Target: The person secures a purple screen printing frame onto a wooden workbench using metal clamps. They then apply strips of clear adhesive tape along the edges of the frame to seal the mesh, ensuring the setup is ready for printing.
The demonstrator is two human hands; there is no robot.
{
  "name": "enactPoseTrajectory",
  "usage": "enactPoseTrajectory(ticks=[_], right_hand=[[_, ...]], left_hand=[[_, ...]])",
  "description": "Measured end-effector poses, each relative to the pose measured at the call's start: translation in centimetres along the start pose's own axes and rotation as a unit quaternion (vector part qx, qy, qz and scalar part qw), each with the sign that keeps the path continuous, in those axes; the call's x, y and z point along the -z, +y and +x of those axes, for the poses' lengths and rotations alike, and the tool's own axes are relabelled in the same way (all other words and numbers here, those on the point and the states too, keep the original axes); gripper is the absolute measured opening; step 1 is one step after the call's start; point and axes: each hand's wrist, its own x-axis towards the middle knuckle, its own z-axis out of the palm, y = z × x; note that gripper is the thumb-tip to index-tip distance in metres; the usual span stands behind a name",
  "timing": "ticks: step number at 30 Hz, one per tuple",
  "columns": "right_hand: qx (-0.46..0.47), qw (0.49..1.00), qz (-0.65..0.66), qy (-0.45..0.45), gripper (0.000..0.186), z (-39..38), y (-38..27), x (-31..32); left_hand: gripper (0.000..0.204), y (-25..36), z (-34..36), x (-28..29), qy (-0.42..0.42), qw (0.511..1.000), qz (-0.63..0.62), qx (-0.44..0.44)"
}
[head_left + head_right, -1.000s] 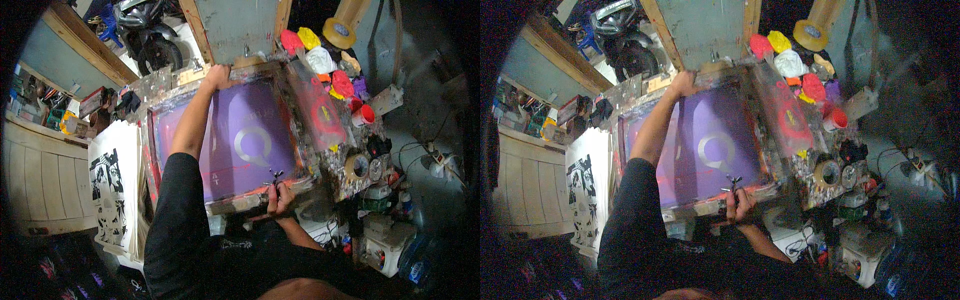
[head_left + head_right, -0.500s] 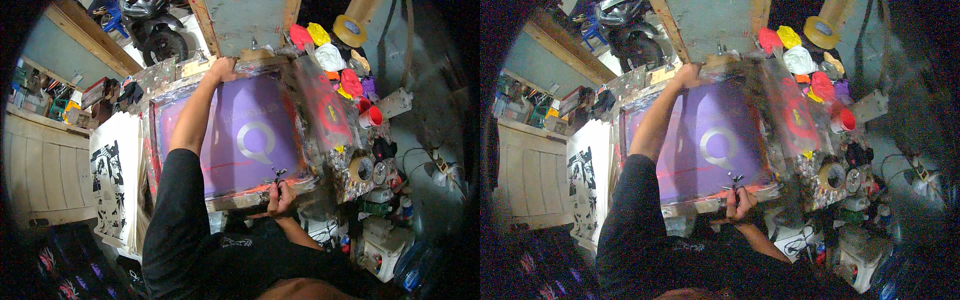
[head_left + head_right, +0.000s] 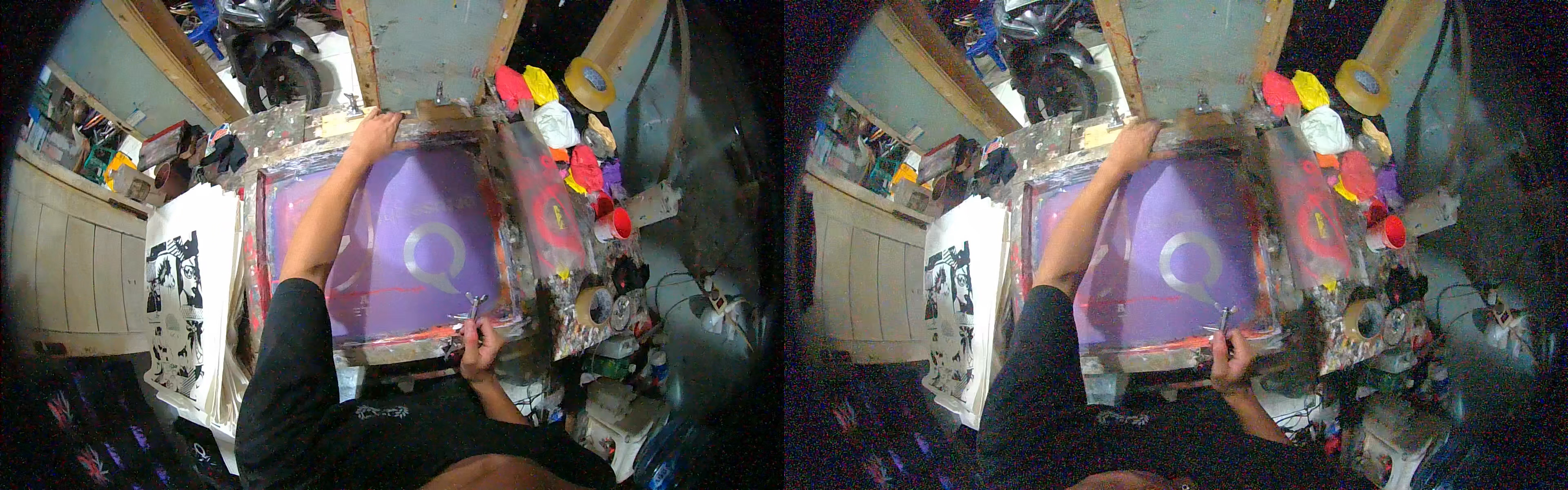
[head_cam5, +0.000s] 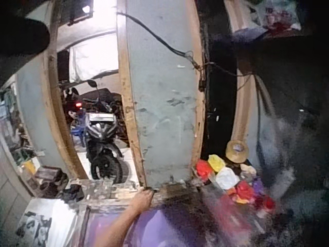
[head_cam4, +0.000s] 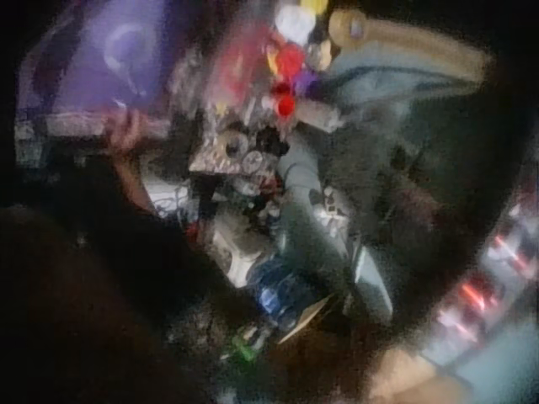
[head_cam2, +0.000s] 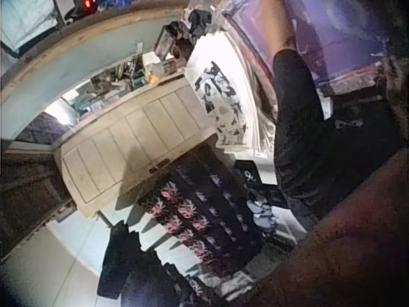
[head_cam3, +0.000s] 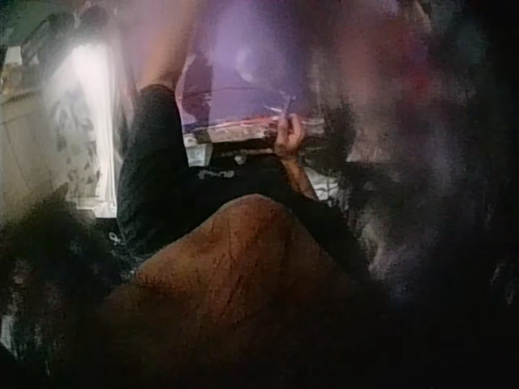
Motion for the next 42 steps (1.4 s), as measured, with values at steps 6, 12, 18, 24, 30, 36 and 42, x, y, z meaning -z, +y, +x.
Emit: enactPoseTrajectory(ticks=[6, 12, 18, 24, 30, 36, 42], right_hand=[[0.033, 0.998, -0.032, -0.038, 0.028, 3.7, -0.8, 1.6], [0.035, 0.996, -0.03, -0.083, 0.029, 11.8, -4.7, 1.2], [0.016, 0.997, -0.002, -0.082, 0.032, 15.0, -5.2, -0.4], [-0.012, 0.993, -0.001, -0.115, 0.037, 20.1, -5.6, -3.8], [0.136, 0.975, -0.149, -0.091, 0.047, 27.9, -4.9, -8.3], [0.145, 0.972, -0.116, -0.141, 0.044, 34.6, -3.9, -13.3], [0.049, 0.966, -0.151, -0.205, 0.042, 39.3, -4.5, -18.6]], left_hand=[[0.068, 0.6, 0.4, 0.6, 0.001, 1.0, -0.005, 0.008], [0.063, -2.0, 1.6, -1.1, -0.073, 0.996, 0.021, -0.044], [0.059, -1.0, 2.4, 0.7, -0.15, 0.987, 0.029, -0.052], [0.058, -1.6, 2.0, 0.6, -0.146, 0.989, 0.02, -0.032], [0.062, 0.3, 0.3, 1.0, 0.045, 0.997, 0.062, -0.025], [0.066, -0.8, 0.4, -0.1, -0.006, 0.999, 0.028, 0.016], [0.086, -3.0, -0.3, -2.0, -0.002, 0.999, 0.034, 0.02]])
